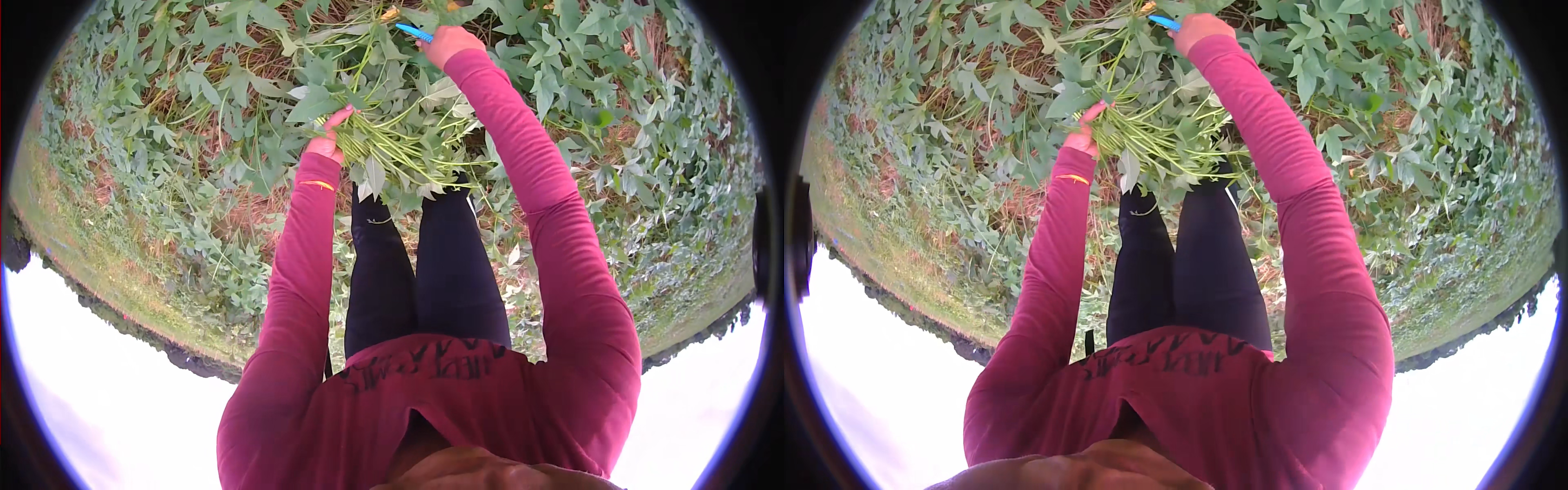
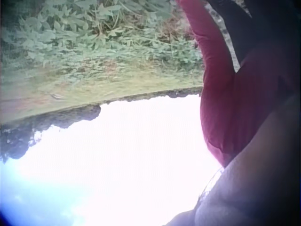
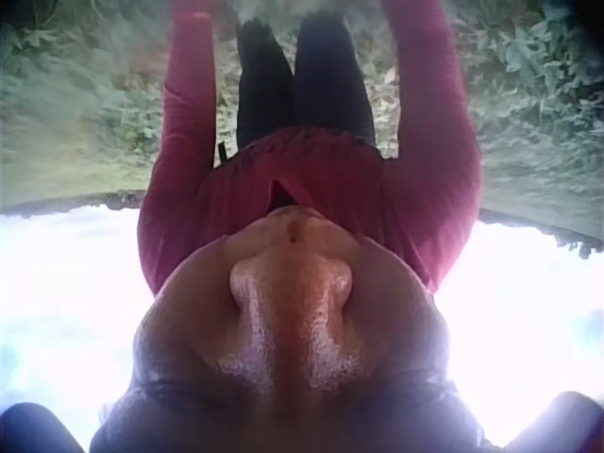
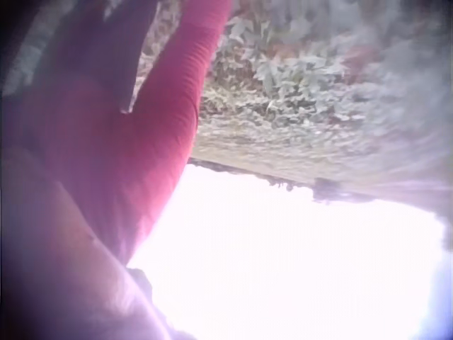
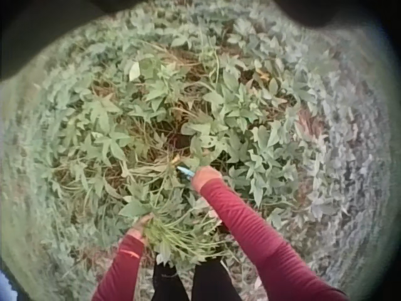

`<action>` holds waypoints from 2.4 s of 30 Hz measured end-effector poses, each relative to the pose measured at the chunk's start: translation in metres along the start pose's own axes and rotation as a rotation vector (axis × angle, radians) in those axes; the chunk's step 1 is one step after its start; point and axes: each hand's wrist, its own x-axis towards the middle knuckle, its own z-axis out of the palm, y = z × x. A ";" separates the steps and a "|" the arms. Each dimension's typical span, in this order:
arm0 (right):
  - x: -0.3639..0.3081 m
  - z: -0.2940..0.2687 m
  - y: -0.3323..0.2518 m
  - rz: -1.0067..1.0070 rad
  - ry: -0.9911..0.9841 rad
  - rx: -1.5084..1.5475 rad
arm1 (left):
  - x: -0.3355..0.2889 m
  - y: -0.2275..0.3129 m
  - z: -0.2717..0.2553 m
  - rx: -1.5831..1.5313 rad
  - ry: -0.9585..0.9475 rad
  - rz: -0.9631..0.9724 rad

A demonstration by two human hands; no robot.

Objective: The person harvests leaves from a field by cutting the stems with a utility knife and gathering the greens into a bundle by hand.

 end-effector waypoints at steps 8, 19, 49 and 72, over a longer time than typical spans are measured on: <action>0.047 0.062 -0.026 0.161 0.051 -0.030 | -0.065 0.000 -0.007 0.086 -0.143 0.032; -0.180 0.004 -0.062 -0.254 -0.029 1.754 | -0.132 -0.020 -0.015 0.255 -0.203 -0.162; -0.223 0.107 -0.128 -0.488 0.189 1.105 | -0.141 0.012 0.018 -0.157 0.071 0.167; -0.078 0.080 -0.005 -0.447 0.557 0.218 | -0.152 0.015 -0.085 0.221 0.236 0.043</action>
